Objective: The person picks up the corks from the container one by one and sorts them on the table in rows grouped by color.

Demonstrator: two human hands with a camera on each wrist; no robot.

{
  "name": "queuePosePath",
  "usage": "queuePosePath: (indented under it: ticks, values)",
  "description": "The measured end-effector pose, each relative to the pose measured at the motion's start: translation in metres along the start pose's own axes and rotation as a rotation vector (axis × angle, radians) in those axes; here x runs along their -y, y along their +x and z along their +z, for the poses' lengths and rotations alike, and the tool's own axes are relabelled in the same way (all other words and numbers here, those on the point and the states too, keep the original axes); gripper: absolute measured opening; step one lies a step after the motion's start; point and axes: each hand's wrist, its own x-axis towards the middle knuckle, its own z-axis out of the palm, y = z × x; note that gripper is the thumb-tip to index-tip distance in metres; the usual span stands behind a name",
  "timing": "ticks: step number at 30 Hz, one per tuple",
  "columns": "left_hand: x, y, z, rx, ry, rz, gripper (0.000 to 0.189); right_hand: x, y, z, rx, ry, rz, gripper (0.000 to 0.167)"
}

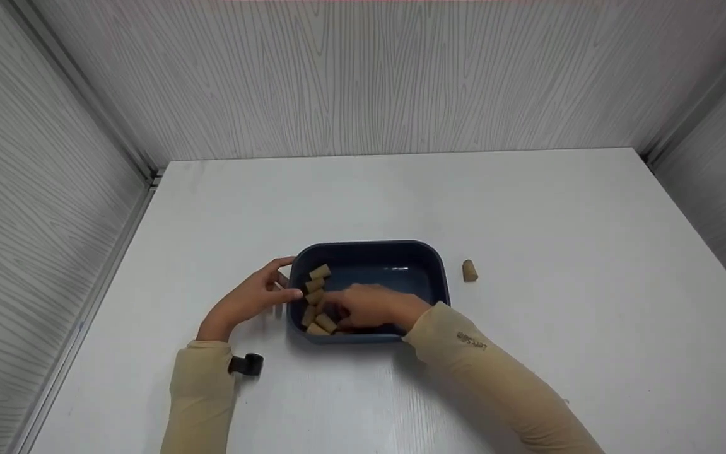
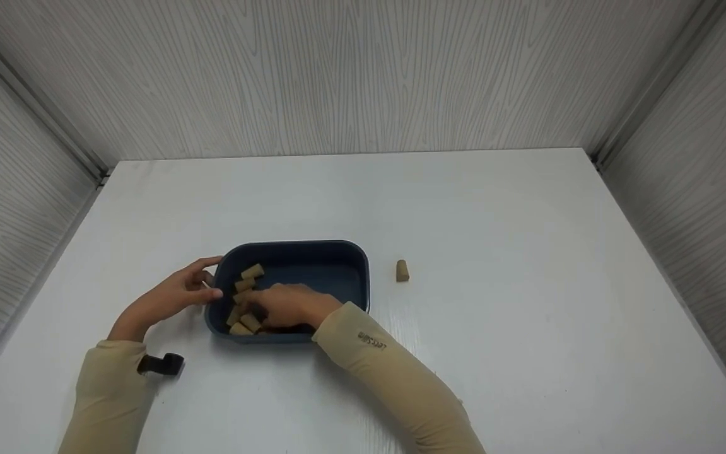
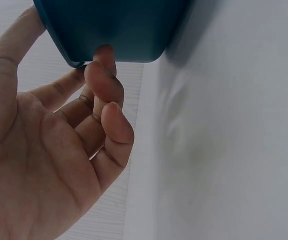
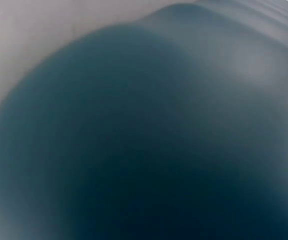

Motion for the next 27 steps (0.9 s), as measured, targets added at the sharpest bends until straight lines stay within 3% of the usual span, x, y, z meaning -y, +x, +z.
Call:
queuePosePath:
  ticks: [13, 27]
  values:
    - [0.001, 0.001, 0.0, -0.002, 0.012, 0.002, 0.07, -0.004, -0.008, -0.005, -0.018, 0.043, 0.016, 0.032]
    - [0.001, -0.001, 0.0, -0.018, 0.015, -0.006, 0.072, -0.027, -0.037, -0.03, -0.161, 0.179, -0.037, 0.037]
